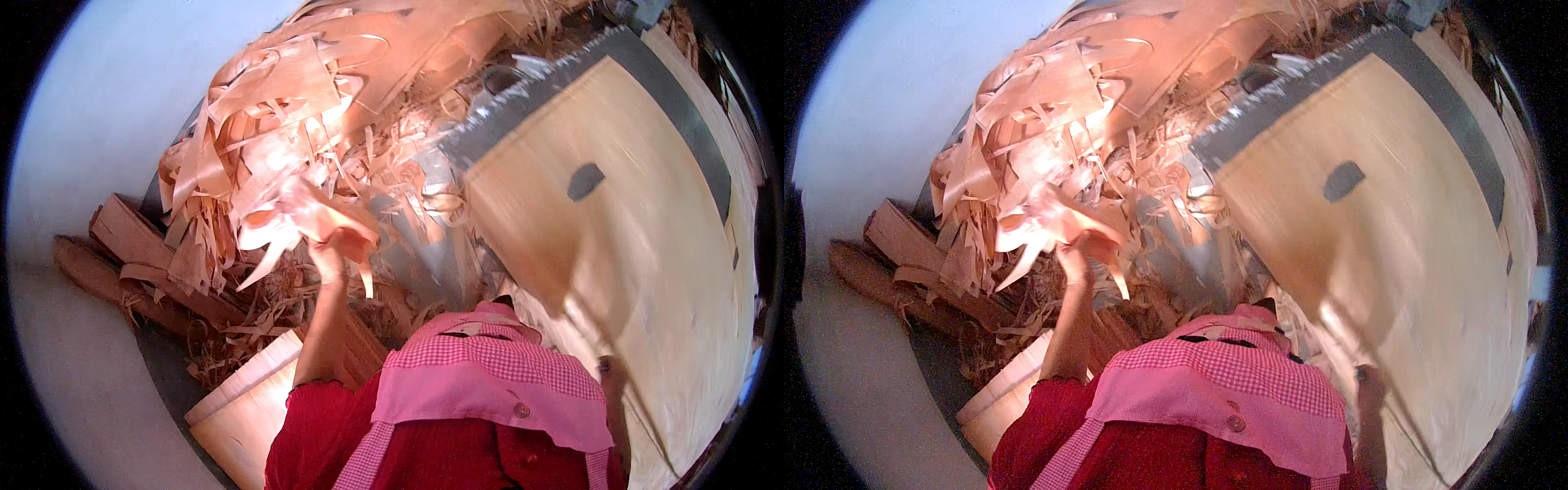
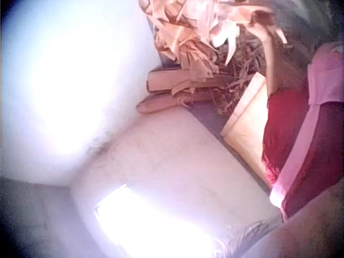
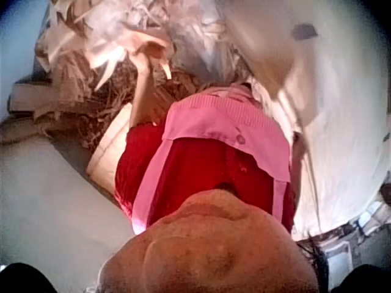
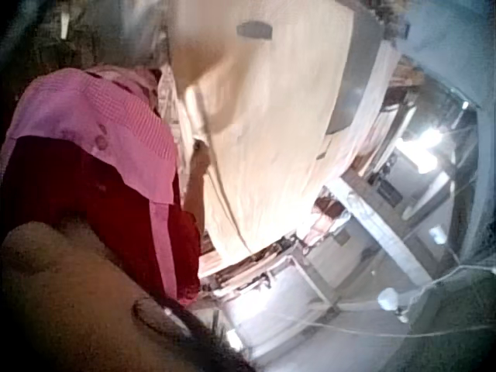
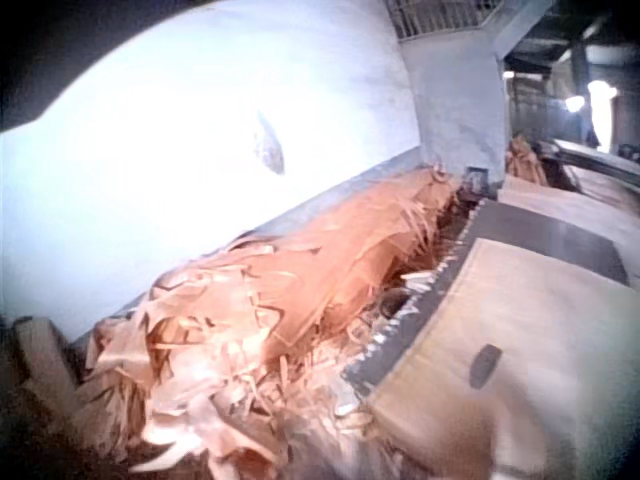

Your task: The person lifts and examines large sheets of wood veneer from a stack, uses a utility knife to cut smaller sections and patches, and applies tape to pieces of the veneer.

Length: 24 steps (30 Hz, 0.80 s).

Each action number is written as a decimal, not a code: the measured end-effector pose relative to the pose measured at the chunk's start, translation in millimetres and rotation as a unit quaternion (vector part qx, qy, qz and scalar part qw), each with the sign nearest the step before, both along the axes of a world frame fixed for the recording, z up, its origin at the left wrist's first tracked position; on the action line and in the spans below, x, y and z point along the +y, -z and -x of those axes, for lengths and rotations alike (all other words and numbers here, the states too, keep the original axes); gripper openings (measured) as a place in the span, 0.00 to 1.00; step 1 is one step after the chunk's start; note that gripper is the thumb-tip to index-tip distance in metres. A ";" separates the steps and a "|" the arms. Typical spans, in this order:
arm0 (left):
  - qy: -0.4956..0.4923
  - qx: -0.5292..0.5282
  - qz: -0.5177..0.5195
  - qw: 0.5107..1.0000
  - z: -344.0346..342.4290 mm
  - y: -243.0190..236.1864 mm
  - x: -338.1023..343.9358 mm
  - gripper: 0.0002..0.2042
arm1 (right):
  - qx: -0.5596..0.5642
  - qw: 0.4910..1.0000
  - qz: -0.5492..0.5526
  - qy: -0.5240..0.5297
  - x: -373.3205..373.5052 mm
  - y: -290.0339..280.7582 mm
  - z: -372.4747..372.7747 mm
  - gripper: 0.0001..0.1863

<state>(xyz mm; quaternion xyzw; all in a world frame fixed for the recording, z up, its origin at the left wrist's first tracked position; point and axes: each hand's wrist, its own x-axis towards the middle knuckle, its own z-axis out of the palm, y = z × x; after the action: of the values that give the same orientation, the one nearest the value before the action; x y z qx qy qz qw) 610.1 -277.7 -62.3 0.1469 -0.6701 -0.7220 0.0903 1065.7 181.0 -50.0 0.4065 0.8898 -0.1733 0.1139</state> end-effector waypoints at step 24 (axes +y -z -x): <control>0.113 0.006 0.082 0.990 376.8 53.2 -92.0 0.25 | 0.382 0.848 0.364 0.046 -19.3 69.4 689.7 0.15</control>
<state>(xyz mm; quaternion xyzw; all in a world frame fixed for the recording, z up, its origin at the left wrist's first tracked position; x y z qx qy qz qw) 233.3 -369.8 -115.5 0.0584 -0.7391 -0.6707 0.0237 376.0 161.7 -119.4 0.2780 0.7166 -0.6313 -0.1030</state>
